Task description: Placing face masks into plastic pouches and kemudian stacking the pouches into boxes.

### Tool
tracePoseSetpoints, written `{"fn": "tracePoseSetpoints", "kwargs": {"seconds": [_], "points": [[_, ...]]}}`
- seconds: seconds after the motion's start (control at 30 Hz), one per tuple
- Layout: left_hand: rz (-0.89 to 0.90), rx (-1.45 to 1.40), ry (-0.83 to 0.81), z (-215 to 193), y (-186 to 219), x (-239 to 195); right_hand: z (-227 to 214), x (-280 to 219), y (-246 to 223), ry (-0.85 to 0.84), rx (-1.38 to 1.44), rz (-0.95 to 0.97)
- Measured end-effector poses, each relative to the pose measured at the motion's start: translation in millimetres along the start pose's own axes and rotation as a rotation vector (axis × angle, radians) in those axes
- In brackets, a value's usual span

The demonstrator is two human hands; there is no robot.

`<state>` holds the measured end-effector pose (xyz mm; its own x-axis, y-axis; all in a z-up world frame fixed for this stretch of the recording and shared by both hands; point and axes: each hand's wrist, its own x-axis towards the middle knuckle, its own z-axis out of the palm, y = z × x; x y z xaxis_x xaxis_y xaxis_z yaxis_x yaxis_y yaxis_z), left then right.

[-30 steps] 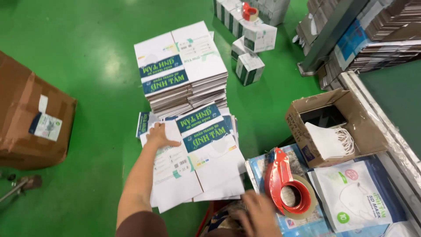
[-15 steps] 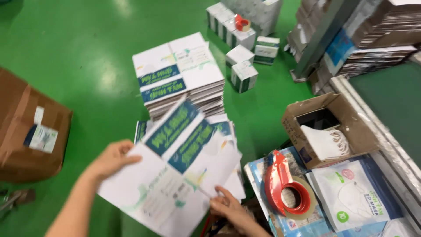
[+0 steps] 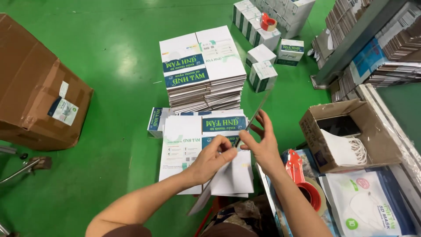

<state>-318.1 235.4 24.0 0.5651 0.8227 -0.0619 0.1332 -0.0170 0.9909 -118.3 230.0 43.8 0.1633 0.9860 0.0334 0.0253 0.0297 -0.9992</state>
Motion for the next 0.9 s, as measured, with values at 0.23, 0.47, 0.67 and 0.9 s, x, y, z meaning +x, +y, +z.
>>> {"fn": "tracePoseSetpoints", "kwargs": {"seconds": [0.23,0.47,0.67,0.9], "points": [[-0.009,-0.192,0.064,-6.4,-49.0,25.7,-17.9,-10.5,20.2,-0.004,0.165,-0.035],[0.199,-0.091,0.077,9.0,-9.9,102.0,0.7,-9.9,25.7,-0.035,0.247,0.032],[0.186,-0.076,-0.072,-29.0,-19.4,128.9,-32.1,-14.1,11.9,0.055,0.232,0.078],[0.159,0.752,0.039,-122.6,95.1,86.6,-65.2,-43.2,-33.6,0.157,-0.419,-0.251]]}}
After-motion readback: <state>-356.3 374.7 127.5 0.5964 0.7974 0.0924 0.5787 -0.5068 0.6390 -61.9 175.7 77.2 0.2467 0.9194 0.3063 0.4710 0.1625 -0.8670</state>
